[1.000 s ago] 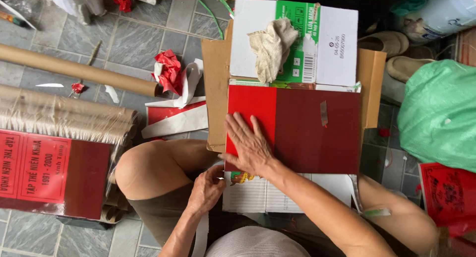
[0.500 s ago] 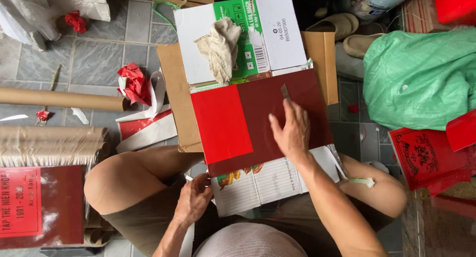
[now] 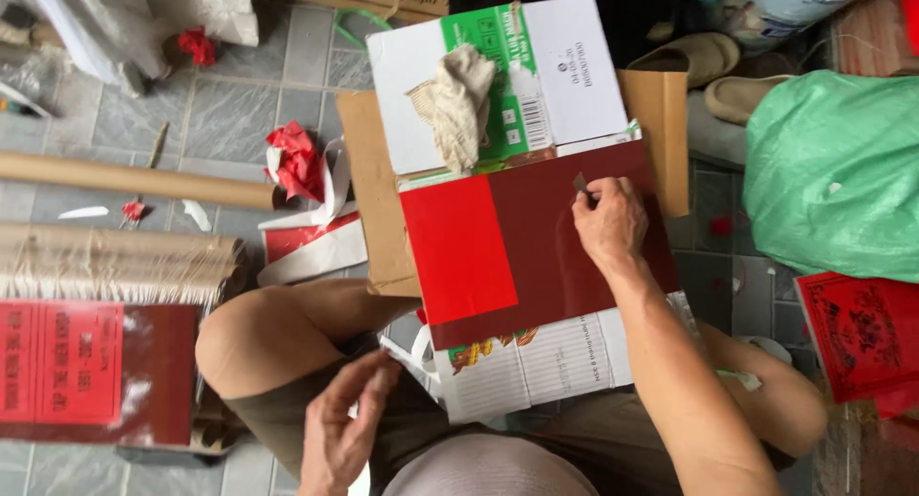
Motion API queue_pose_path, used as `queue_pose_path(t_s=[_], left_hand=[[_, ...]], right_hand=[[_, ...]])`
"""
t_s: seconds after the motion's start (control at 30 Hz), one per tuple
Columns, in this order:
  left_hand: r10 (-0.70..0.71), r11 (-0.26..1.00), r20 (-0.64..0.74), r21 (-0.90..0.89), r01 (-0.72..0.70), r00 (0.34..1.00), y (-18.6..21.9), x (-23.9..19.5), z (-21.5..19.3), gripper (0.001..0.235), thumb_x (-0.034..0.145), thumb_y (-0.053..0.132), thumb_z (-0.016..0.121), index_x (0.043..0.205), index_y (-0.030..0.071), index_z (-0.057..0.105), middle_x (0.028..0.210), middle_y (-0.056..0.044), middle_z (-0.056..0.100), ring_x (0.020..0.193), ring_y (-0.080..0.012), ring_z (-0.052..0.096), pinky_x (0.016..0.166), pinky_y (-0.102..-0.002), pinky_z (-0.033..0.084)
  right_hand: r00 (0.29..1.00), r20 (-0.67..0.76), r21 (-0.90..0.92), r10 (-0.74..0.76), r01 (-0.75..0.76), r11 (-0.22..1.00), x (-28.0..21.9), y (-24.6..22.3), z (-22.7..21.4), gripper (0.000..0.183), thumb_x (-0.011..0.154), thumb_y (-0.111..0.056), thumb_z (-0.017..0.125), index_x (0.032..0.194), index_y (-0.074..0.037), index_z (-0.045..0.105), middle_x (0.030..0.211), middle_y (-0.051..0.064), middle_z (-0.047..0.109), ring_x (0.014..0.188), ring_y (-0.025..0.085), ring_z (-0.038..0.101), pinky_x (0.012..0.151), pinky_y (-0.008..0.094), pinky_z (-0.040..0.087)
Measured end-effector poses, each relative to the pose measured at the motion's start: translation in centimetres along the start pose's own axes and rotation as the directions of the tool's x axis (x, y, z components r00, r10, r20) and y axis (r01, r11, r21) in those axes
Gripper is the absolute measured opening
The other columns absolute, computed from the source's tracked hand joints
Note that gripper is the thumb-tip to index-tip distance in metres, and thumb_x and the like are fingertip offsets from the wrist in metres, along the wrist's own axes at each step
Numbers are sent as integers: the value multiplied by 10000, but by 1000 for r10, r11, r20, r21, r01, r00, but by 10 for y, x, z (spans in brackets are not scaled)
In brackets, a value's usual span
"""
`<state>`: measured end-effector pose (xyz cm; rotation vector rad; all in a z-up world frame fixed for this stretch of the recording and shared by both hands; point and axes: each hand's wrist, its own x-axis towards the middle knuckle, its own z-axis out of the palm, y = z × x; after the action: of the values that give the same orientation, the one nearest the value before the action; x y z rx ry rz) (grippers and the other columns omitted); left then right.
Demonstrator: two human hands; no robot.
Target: Wiping commemorative plaques and applying adhesive labels or stickers.
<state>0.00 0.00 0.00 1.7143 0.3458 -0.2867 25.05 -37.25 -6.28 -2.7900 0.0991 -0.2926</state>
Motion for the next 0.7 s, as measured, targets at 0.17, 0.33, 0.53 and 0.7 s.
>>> queue_pose_path(t_s=[0.17, 0.33, 0.53, 0.7], left_hand=[[524, 736, -391, 655, -171, 757, 24, -46, -34, 710, 861, 347, 726, 1437, -14, 521, 1517, -237, 472, 1421, -452, 418, 1174, -554, 339], [534, 510, -128, 837, -198, 836, -56, -93, -23, 711, 661, 540, 778, 1261, 170, 690, 1529, -229, 421, 1400, -524, 343, 1110, -612, 267], [528, 579, -215, 799, -163, 822, -279, -107, -44, 340, 756, 368, 786, 995, 127, 762, 1338, -204, 626, 1252, -425, 575, 1052, -506, 481], [510, 616, -175, 757, -216, 842, -394, -182, -57, 357, 816, 353, 733, 1063, 96, 738, 1325, -193, 651, 1280, -393, 585, 1085, -486, 476]], right_hand=[[998, 56, 42, 6, -8, 999, 8, 7, 3, 217, 871, -205, 794, 982, -56, 682, 1018, 121, 680, 965, 328, 662, 856, 483, 507], [993, 109, 32, 52, -56, 998, 0, -1, 2, 195, 907, -195, 780, 981, -43, 683, 961, 136, 717, 883, 323, 695, 850, 468, 538], [985, 129, 494, 117, -166, 853, -27, -15, -17, 140, 963, -122, 712, 1017, -35, 618, 901, 98, 744, 748, 202, 714, 691, 356, 573], [940, 302, 812, 159, -340, 475, -91, -12, -33, 91, 965, -67, 646, 1015, -72, 570, 832, 47, 697, 632, 106, 657, 570, 260, 559]])
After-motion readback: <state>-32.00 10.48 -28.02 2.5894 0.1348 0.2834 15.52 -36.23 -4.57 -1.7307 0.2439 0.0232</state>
